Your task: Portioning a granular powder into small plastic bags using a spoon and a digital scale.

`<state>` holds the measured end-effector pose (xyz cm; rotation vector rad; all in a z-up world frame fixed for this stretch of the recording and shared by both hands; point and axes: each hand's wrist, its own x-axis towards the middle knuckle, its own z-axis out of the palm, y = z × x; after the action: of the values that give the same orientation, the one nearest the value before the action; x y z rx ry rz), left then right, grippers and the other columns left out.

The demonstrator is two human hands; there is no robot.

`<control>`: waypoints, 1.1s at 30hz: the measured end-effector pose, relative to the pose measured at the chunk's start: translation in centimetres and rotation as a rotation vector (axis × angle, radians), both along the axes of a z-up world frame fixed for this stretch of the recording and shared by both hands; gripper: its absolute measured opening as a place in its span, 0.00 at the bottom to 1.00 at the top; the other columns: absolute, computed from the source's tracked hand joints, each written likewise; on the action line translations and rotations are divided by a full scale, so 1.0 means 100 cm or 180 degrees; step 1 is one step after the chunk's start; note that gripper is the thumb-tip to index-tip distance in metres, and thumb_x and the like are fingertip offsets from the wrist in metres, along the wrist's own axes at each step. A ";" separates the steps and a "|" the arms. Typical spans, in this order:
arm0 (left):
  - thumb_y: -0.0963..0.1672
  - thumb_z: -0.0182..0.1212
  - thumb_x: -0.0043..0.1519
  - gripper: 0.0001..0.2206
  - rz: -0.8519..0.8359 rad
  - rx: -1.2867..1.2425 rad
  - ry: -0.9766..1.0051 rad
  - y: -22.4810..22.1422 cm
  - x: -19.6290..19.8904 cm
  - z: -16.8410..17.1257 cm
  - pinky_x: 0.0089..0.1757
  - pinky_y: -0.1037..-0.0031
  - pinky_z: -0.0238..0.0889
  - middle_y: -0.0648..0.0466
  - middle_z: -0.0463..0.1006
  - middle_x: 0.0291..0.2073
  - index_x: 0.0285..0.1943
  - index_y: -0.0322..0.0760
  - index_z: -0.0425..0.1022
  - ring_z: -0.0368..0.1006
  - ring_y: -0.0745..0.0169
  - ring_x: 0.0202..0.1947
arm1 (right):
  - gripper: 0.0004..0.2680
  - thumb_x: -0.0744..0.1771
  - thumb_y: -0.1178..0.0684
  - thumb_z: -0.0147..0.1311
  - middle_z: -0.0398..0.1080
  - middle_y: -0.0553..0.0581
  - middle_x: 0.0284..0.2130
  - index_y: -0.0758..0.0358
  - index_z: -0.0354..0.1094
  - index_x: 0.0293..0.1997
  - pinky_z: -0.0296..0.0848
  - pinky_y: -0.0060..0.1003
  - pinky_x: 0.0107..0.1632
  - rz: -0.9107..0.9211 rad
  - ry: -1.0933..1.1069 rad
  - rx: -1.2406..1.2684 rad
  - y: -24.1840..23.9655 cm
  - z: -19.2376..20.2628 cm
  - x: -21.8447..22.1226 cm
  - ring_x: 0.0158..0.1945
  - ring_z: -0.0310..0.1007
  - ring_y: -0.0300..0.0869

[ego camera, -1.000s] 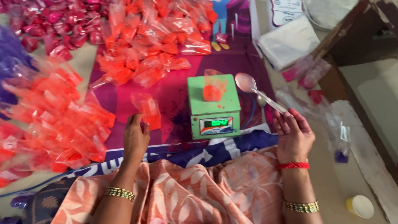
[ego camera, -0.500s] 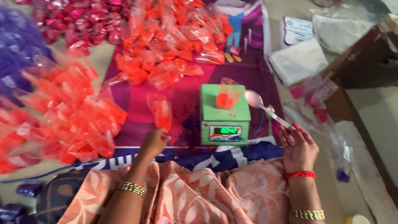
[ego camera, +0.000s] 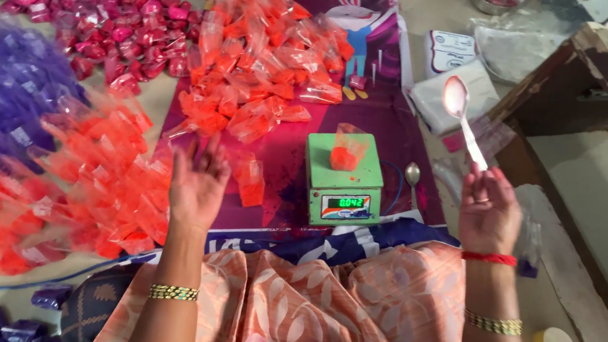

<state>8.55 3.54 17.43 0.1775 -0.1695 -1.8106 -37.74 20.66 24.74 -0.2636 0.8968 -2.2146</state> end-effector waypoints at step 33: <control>0.46 0.59 0.65 0.11 -0.1445 0.0691 -0.3454 0.021 -0.024 -0.090 0.38 0.58 0.75 0.48 0.82 0.42 0.51 0.35 0.73 0.80 0.52 0.38 | 0.02 0.69 0.65 0.52 0.75 0.60 0.40 0.72 0.69 0.44 0.81 0.45 0.53 0.0702 0.0541 0.0584 -0.002 -0.007 0.036 0.48 0.80 0.53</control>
<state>6.19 5.68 8.45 1.3621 -0.8237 -1.9911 -34.16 20.50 24.07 -0.4461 1.1000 -1.9147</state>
